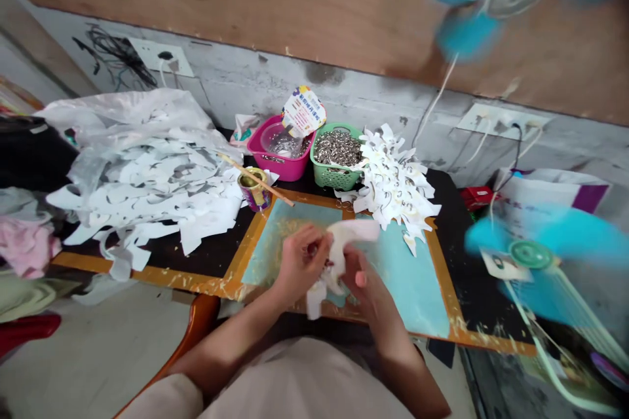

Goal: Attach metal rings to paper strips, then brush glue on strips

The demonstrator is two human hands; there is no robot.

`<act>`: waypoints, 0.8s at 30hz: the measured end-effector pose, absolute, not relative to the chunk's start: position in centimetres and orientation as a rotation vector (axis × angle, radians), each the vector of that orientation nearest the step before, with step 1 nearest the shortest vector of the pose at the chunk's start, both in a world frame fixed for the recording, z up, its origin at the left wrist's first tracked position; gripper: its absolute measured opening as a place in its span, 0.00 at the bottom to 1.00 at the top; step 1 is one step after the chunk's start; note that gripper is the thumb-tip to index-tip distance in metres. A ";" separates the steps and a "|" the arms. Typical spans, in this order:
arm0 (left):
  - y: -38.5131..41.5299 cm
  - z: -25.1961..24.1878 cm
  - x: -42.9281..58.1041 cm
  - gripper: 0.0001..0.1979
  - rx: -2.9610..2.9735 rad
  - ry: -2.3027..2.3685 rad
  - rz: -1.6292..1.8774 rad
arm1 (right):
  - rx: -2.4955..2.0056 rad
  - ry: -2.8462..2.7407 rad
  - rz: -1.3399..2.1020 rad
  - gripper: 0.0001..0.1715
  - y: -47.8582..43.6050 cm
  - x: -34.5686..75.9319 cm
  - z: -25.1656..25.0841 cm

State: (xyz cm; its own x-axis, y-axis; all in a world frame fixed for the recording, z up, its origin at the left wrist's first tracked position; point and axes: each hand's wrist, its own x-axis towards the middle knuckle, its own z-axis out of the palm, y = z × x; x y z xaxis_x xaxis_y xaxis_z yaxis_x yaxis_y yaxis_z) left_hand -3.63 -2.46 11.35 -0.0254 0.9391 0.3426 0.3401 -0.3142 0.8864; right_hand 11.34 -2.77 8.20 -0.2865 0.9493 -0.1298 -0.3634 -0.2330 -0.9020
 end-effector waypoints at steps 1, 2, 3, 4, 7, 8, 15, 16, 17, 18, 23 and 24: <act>-2.1 11.3 -3.7 0.24 1.671 1.387 1.364 | -0.857 -0.991 1.766 0.42 -2.8 11.4 8.2; -1.7 11.2 -3.8 0.24 1.667 1.406 1.358 | -0.843 -0.982 1.805 0.39 -2.9 11.4 8.1; -1.3 11.2 -3.9 0.25 1.669 1.395 1.332 | -0.862 -0.950 1.807 0.33 -2.9 11.4 8.1; -1.0 11.1 -4.1 0.26 1.669 1.358 1.298 | -0.909 -0.897 1.763 0.26 -2.9 11.3 8.1; -0.7 10.8 -4.6 0.25 1.570 1.253 1.269 | -0.966 -0.752 1.655 0.15 -2.9 10.9 8.2; -0.9 10.6 -4.7 0.24 1.513 1.224 1.266 | -0.961 -0.724 1.650 0.15 -2.9 10.8 8.3; -3.3 8.0 -5.1 0.25 1.319 1.276 1.197 | -1.071 -0.651 1.610 0.13 -2.8 10.1 7.9; -3.5 7.8 -5.2 0.28 1.282 1.308 1.228 | -1.068 -0.658 1.602 0.13 -2.9 10.0 7.8; -3.5 7.8 -5.4 0.30 1.248 1.338 1.266 | -1.057 -0.665 1.597 0.13 -3.0 10.0 7.9; -3.5 7.9 -5.6 0.31 1.236 1.370 1.298 | -1.047 -0.667 1.593 0.13 -3.0 9.9 7.9; -2.8 9.2 -6.2 0.19 1.612 1.203 1.045 | -1.011 -0.691 1.571 0.13 -3.2 9.7 8.7; -2.7 9.5 -6.1 0.20 1.658 1.094 0.977 | -0.995 -0.704 1.557 0.13 -3.3 9.7 8.9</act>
